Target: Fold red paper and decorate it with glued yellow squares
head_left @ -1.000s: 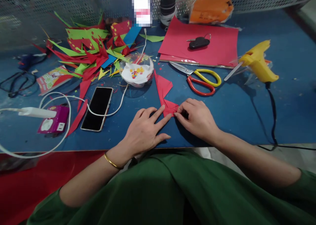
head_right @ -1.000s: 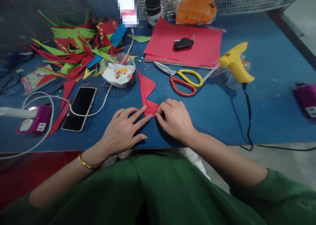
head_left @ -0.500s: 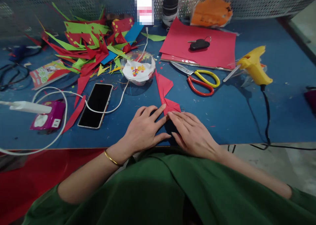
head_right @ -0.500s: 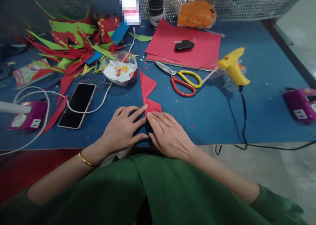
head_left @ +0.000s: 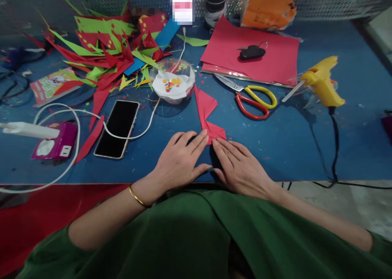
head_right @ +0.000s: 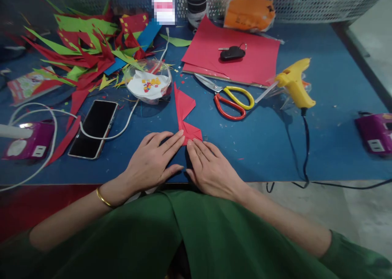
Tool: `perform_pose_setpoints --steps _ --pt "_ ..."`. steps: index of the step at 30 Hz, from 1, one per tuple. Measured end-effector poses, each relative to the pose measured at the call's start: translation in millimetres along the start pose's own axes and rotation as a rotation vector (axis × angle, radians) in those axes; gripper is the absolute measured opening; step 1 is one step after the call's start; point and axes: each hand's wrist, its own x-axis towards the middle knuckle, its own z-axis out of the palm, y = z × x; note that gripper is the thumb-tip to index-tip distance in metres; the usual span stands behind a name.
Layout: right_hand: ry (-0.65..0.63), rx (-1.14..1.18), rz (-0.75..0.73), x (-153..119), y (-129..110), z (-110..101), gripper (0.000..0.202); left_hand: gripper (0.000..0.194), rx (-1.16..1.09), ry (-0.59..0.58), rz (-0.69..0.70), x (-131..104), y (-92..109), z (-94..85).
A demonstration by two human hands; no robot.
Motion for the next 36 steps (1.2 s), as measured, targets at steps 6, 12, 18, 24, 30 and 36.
perform_pose_setpoints --steps 6,12,18,24,30,36 --pt "-0.013 0.010 0.033 -0.3 -1.6 -1.8 0.056 0.055 -0.032 0.044 0.014 -5.4 -4.4 2.8" --pt "-0.013 -0.018 0.020 -1.3 -2.5 -1.1 0.055 0.048 0.059 0.046 0.044 -6.0 2.3 1.5" --pt "-0.028 0.027 0.039 -1.2 -2.7 -1.2 0.057 0.047 0.078 0.041 0.112 -1.9 7.0 -3.5" --pt "-0.011 0.034 0.047 -1.8 -4.2 1.5 0.058 0.056 0.108 0.032 0.059 0.4 16.2 -1.8" --pt "0.086 -0.064 0.069 -4.0 -5.2 0.0 0.053 0.054 0.082 0.041 -0.005 -2.9 22.2 -1.3" --pt "0.031 -0.034 -0.023 -0.2 -5.9 -2.2 0.057 0.052 0.081 0.045 -0.001 -2.3 24.2 -0.3"
